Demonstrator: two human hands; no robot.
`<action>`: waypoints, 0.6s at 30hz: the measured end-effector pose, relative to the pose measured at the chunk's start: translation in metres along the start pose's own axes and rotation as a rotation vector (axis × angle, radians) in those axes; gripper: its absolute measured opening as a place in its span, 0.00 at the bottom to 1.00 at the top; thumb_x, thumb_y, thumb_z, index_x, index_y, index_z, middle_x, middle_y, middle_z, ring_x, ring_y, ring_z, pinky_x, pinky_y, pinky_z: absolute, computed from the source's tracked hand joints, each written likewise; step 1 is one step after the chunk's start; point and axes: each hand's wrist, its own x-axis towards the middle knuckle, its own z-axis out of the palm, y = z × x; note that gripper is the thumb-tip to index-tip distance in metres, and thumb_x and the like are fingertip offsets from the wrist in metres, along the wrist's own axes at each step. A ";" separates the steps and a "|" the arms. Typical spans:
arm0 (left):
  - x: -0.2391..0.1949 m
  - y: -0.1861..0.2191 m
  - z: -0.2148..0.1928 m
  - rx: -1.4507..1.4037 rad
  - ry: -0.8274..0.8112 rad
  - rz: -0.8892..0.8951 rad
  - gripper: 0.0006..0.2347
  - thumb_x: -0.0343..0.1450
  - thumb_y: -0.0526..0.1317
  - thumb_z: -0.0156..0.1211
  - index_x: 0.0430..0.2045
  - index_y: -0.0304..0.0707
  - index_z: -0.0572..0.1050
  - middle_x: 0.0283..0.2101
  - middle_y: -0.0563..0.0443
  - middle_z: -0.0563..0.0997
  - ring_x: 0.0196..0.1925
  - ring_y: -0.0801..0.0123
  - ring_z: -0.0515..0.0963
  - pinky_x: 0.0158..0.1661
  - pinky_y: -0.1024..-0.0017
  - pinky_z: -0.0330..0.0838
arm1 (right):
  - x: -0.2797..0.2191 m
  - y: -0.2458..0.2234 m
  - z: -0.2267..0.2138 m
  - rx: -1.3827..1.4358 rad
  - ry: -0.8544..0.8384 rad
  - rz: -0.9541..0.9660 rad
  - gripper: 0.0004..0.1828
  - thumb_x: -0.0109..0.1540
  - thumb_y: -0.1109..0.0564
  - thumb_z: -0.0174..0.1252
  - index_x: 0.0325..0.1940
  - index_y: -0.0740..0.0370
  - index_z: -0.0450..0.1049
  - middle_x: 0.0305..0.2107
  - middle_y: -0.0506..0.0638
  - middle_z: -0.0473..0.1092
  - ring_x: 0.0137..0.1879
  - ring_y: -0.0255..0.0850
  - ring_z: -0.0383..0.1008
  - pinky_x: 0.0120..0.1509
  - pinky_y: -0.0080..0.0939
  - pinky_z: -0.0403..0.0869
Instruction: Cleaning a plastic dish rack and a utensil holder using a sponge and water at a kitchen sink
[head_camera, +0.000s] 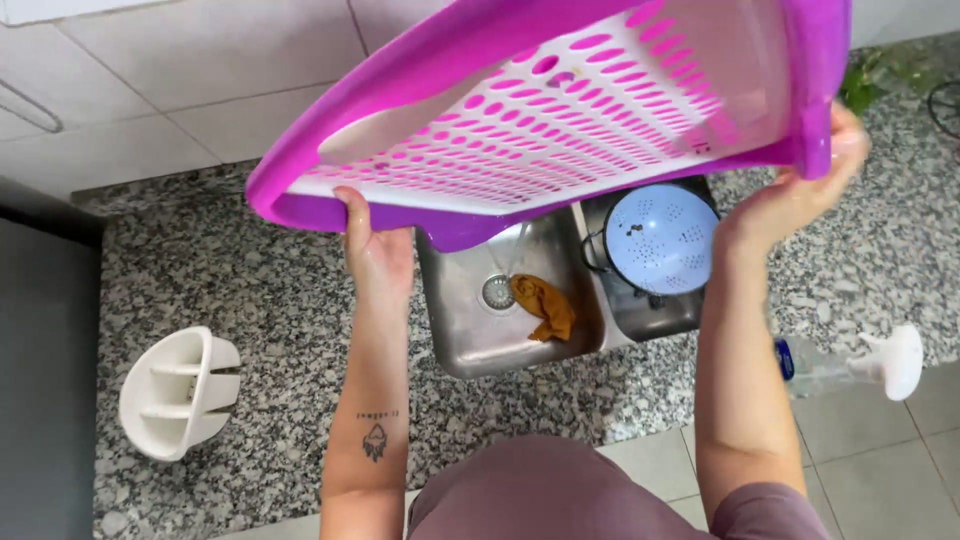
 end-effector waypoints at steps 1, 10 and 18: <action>-0.002 0.002 0.006 -0.002 0.001 -0.007 0.36 0.57 0.52 0.63 0.57 0.34 0.58 0.55 0.40 0.70 0.60 0.51 0.68 0.60 0.49 0.62 | -0.005 0.004 0.010 -0.007 0.000 0.000 0.14 0.61 0.43 0.45 0.32 0.53 0.65 0.33 0.43 0.63 0.43 0.40 0.64 0.51 0.48 0.69; 0.020 0.014 0.012 0.028 -0.018 0.157 0.20 0.68 0.52 0.61 0.50 0.47 0.67 0.55 0.51 0.71 0.60 0.62 0.70 0.66 0.55 0.53 | -0.054 0.053 0.100 0.046 -0.358 0.277 0.13 0.54 0.53 0.53 0.41 0.59 0.64 0.37 0.51 0.64 0.47 0.47 0.64 0.56 0.52 0.65; 0.015 0.018 0.011 -0.045 0.075 0.181 0.21 0.65 0.52 0.63 0.48 0.45 0.68 0.52 0.50 0.73 0.58 0.58 0.72 0.65 0.53 0.58 | -0.087 0.087 0.097 0.142 -0.829 0.610 0.28 0.47 0.65 0.61 0.50 0.67 0.63 0.42 0.60 0.66 0.53 0.55 0.64 0.61 0.57 0.60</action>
